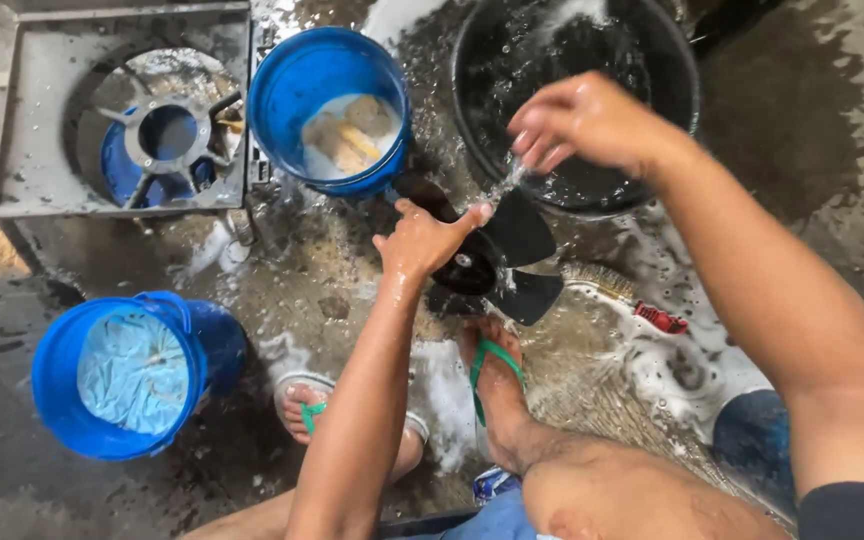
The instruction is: The person rinses a black metal propeller and a square metal frame with a central hub using water from a bucket. They then scrub the frame with a soapy sponge, covering its surfaces with foam while standing in a wet workspace.
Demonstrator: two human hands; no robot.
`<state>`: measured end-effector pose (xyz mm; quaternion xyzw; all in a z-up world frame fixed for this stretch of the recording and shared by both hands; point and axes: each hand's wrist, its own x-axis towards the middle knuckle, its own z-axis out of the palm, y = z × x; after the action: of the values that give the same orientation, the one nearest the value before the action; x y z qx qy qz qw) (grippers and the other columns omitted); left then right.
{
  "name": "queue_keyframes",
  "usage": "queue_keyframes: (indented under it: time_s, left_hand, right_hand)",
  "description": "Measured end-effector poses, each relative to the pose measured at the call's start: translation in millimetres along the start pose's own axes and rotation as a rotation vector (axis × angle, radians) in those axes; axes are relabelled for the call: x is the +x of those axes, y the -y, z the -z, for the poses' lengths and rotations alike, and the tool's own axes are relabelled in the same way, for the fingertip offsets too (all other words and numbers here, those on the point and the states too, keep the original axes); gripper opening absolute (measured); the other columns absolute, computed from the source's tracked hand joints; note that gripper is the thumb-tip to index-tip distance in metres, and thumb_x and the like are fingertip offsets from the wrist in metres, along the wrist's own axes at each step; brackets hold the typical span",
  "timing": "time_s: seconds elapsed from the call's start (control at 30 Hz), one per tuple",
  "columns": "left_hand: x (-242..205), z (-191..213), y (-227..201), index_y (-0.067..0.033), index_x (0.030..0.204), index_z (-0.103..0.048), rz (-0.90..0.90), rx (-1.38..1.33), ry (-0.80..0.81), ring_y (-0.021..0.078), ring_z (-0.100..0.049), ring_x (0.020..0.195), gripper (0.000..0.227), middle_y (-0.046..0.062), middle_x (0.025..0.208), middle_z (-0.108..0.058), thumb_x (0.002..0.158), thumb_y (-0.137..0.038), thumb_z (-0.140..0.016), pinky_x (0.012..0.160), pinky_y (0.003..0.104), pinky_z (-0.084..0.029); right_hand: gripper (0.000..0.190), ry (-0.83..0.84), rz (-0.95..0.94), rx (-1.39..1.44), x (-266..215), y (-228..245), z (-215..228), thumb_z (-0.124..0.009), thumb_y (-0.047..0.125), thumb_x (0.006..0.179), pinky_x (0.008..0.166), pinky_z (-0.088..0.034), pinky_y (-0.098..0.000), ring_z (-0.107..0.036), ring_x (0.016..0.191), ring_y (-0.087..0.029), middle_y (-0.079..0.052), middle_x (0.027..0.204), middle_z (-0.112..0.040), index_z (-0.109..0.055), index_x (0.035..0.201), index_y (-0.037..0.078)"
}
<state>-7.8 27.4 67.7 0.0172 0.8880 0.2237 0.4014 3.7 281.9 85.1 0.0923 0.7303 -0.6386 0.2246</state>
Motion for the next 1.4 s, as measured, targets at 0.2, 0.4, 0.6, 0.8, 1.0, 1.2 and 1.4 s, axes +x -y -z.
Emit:
queue_keyframes:
  time_s: [0.2,0.4,0.6,0.8,1.0,1.2,1.4]
  left_hand:
    - [7,6,45,0.0100,0.155,-0.018,0.167,-0.098,-0.090,0.0397,-0.054,0.136,0.141,0.029,0.140,-0.058,0.066,-0.089,-0.065,0.121,0.051,-0.027]
    - [8,-2,63,0.0150,0.148,-0.032,0.181,0.109,-0.171,0.0404,-0.060,0.131,0.139,0.031,0.133,-0.064,0.072,-0.100,-0.044,0.124,0.045,-0.024]
    - [46,-41,61,0.0163,0.142,-0.036,0.065,0.279,-0.154,0.0413,-0.068,0.118,0.121,0.028,0.121,-0.070,0.080,-0.086,-0.057,0.105,0.049,-0.049]
    - [70,-76,70,0.0167,0.141,-0.043,0.003,0.557,-0.301,0.0326,-0.075,0.101,0.108,0.016,0.105,-0.076,0.089,-0.077,-0.052,0.087,0.048,-0.058]
    - [58,-44,83,0.0164,0.155,-0.024,0.143,0.472,-0.200,0.0384,-0.070,0.111,0.128,0.021,0.127,-0.069,0.087,-0.088,-0.050,0.084,0.046,-0.056]
    - [64,-29,116,0.0184,0.147,-0.023,0.116,0.230,-0.028,0.0451,-0.061,0.128,0.112,0.033,0.129,-0.063,0.086,-0.062,-0.071,0.101,0.062,-0.049]
    - [34,-12,75,0.0056,0.131,-0.058,0.044,0.200,0.163,0.0418,-0.062,0.127,0.079,0.027,0.124,-0.069,0.073,-0.039,-0.087,0.103,0.053,-0.053]
  right_hand:
    - [0.033,-0.593,-0.294,-0.598,102,-159,81,-0.073,0.048,0.091,0.074,-0.060,-0.0500,-0.073,0.097,-0.034,-0.012,0.093,-0.076,-0.080,0.107,0.020]
    - [0.044,0.003,-0.363,0.519,61,-101,49,-0.047,0.039,0.103,0.098,-0.058,-0.0424,-0.073,0.111,-0.032,-0.021,0.121,-0.072,-0.065,0.120,0.003]
    - [0.053,0.388,-0.295,0.280,-35,34,-54,-0.055,0.024,0.091,0.098,-0.056,-0.0549,-0.071,0.115,-0.044,-0.034,0.124,-0.073,-0.065,0.128,-0.013]
    - [0.045,0.145,-0.095,-0.217,-28,13,-40,-0.057,0.022,0.101,0.090,-0.061,-0.0436,-0.075,0.104,-0.034,-0.024,0.119,-0.074,-0.060,0.137,-0.005]
    - [0.017,-0.482,-0.263,-0.055,73,-115,64,-0.053,0.018,0.107,0.051,-0.059,-0.0337,-0.071,0.067,-0.021,-0.015,0.097,-0.069,-0.061,0.115,0.005]
    - [0.043,-0.174,-0.335,0.253,78,-126,57,-0.048,0.031,0.106,0.076,-0.064,-0.0484,-0.076,0.089,-0.033,-0.025,0.112,-0.071,-0.056,0.129,-0.004]
    - [0.038,0.304,-0.067,0.561,-22,3,-41,-0.053,0.019,0.097,0.088,-0.061,-0.0526,-0.076,0.096,-0.040,-0.030,0.104,-0.075,-0.068,0.117,-0.010]
